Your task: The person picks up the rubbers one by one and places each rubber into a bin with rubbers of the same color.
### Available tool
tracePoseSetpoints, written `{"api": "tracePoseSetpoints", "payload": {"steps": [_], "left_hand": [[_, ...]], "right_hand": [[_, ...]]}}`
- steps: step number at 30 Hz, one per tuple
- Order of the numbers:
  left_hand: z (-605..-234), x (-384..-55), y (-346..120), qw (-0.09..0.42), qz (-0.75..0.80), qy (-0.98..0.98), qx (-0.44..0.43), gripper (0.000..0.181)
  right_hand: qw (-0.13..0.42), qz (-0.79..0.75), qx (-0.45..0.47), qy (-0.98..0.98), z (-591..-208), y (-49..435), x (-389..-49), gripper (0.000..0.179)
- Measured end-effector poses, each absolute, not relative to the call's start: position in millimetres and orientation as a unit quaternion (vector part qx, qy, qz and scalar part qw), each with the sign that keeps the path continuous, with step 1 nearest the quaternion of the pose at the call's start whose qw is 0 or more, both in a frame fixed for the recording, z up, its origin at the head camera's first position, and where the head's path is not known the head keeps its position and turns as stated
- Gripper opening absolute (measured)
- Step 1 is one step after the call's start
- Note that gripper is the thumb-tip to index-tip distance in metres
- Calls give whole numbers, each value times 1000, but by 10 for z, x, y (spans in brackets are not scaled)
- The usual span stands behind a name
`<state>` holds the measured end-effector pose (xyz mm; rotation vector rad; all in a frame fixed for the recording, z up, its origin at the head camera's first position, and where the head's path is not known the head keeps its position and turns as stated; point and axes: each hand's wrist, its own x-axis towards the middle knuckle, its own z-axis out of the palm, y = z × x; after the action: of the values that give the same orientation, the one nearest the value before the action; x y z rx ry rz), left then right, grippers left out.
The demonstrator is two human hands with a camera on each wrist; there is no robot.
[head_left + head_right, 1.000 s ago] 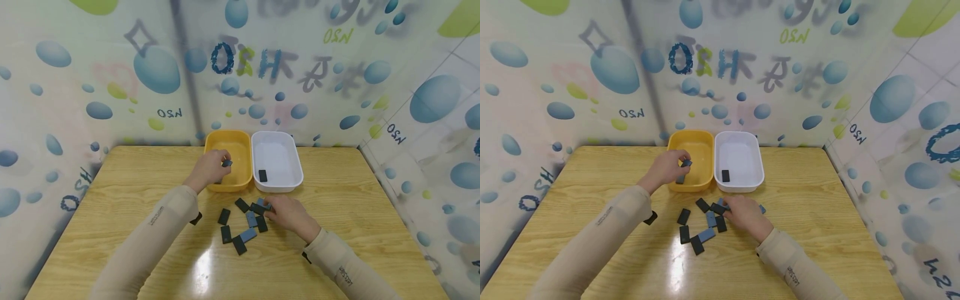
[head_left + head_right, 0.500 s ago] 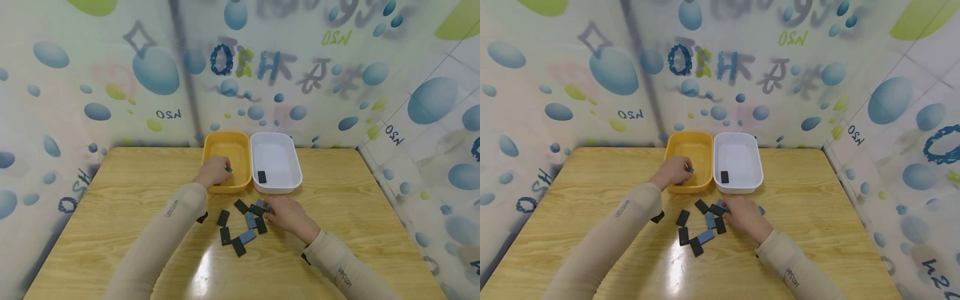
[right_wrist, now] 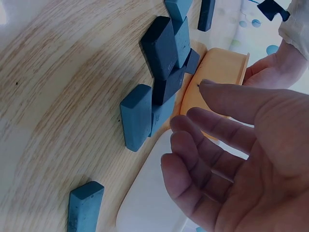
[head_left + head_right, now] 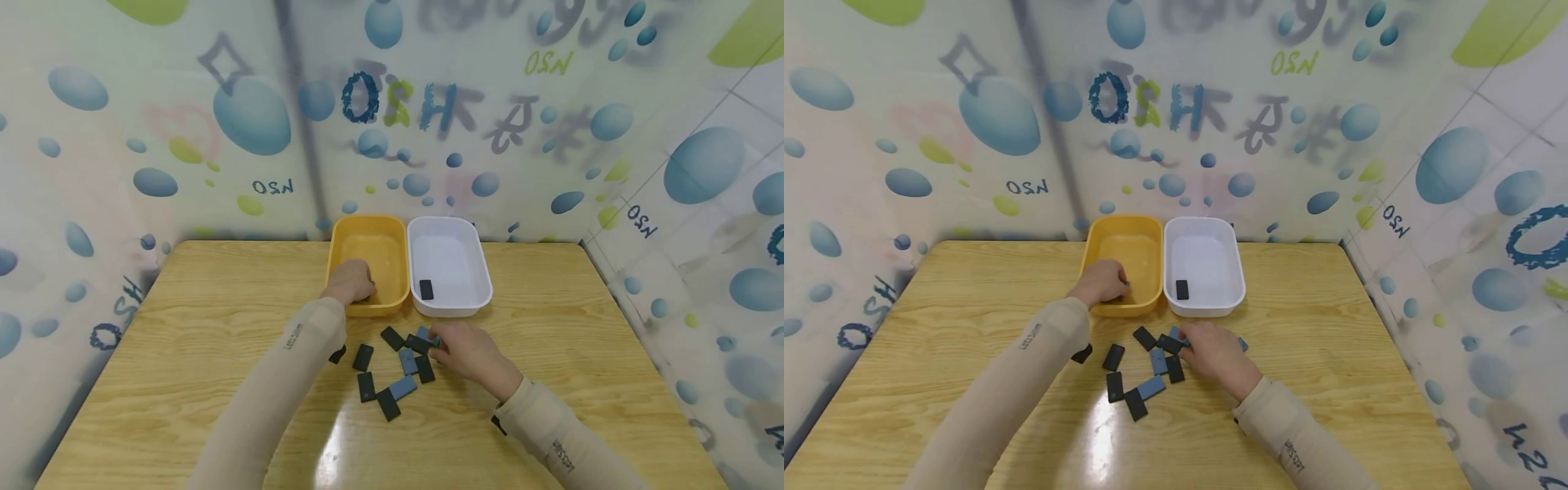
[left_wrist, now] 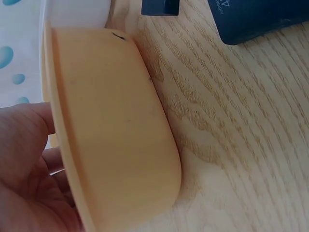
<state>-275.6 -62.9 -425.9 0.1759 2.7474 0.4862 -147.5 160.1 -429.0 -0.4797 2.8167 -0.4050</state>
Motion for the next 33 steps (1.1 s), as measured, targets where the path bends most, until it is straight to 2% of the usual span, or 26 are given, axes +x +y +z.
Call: {"api": "tracePoseSetpoints", "payload": {"steps": [9,20,25,33], "left_hand": [[-4301,-2794,-623,169,175,969,48,27],[-4340,-2800,-545,142,157,977,41,15],[-4356,-2781,-515,127,158,979,36,14],[-4372,-2780,-477,132,153,979,36,15]], "right_hand": [[112,-143,-172,968,-4303,1610,-1468,23],[120,-147,-167,968,-4310,1620,-1473,23],[120,-147,-167,967,-4316,1623,-1478,23],[120,-147,-165,968,-4326,1625,-1477,24]]}}
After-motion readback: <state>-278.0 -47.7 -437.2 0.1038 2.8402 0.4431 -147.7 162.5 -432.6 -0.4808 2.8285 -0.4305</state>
